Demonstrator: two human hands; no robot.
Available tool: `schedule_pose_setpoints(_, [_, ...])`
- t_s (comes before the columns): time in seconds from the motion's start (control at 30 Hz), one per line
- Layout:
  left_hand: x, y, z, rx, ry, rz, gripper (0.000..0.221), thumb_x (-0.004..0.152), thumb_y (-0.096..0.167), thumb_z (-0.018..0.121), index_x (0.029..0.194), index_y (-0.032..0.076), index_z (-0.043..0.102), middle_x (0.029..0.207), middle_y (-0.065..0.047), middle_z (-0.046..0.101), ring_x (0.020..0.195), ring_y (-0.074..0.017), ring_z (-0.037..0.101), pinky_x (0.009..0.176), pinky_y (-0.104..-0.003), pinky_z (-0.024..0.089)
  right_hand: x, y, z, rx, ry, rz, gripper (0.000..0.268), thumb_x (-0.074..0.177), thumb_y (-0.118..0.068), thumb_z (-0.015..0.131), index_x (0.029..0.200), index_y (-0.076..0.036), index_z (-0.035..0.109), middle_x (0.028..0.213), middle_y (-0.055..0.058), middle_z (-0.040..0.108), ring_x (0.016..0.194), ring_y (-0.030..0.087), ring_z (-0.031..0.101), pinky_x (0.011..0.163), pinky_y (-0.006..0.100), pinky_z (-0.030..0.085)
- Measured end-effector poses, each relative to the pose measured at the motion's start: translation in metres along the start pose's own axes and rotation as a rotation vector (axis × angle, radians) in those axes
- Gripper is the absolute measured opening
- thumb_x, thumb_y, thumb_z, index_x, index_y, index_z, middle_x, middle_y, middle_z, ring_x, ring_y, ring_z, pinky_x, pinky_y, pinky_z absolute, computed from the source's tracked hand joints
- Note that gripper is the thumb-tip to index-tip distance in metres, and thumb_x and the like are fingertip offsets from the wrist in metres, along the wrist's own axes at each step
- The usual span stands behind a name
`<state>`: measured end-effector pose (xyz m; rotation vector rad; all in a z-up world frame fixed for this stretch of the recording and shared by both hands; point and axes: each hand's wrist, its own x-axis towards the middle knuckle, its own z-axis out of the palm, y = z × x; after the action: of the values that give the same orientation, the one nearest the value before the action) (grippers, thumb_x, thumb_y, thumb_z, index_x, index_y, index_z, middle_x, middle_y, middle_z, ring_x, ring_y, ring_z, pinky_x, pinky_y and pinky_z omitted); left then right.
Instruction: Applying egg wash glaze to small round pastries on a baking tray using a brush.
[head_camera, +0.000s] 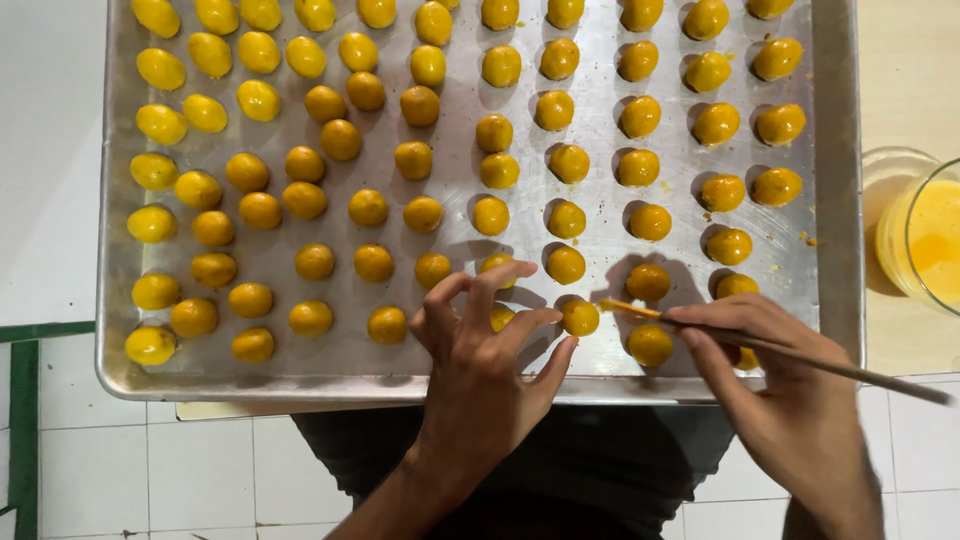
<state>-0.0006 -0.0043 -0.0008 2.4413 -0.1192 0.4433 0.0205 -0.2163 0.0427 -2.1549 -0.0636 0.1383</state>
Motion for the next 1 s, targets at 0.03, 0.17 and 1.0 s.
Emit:
schedule_pose_setpoints(0.03, [-0.001, -0.001, -0.001, -0.009, -0.001, 0.003, 0.022, 0.075, 0.026, 0.090, 0.090, 0.022, 0.075, 0.132, 0.003, 0.058, 0.119, -0.0316, 0.045, 0.098, -0.048, 0.029, -0.002, -0.001, 0.000, 0.023, 0.046, -0.014, 0.015, 0.095, 0.004, 0.067, 0.105, -0.001, 0.076, 0.101, 0.009, 0.076, 0.088, 0.014, 0.063, 0.072, 0.023, 0.045])
schedule_pose_setpoints(0.17, [-0.002, -0.001, -0.001, -0.023, -0.023, 0.008, 0.022, 0.075, 0.026, 0.090, 0.092, 0.022, 0.076, 0.133, 0.002, 0.059, 0.120, -0.0320, 0.044, 0.097, -0.048, 0.030, 0.002, -0.007, -0.002, 0.041, 0.044, -0.054, 0.016, 0.093, 0.006, 0.067, 0.106, 0.002, 0.075, 0.101, 0.013, 0.075, 0.088, 0.016, 0.065, 0.075, 0.023, 0.047])
schedule_pose_setpoints(1.0, [0.002, -0.002, 0.001, -0.035, -0.002, -0.014, 0.017, 0.077, 0.026, 0.090, 0.087, 0.024, 0.076, 0.130, 0.004, 0.060, 0.119, -0.0313, 0.046, 0.098, -0.048, 0.031, 0.027, -0.002, -0.001, -0.051, -0.132, -0.113, 0.017, 0.094, -0.005, 0.066, 0.106, -0.005, 0.077, 0.103, 0.007, 0.079, 0.093, 0.015, 0.071, 0.086, 0.025, 0.053])
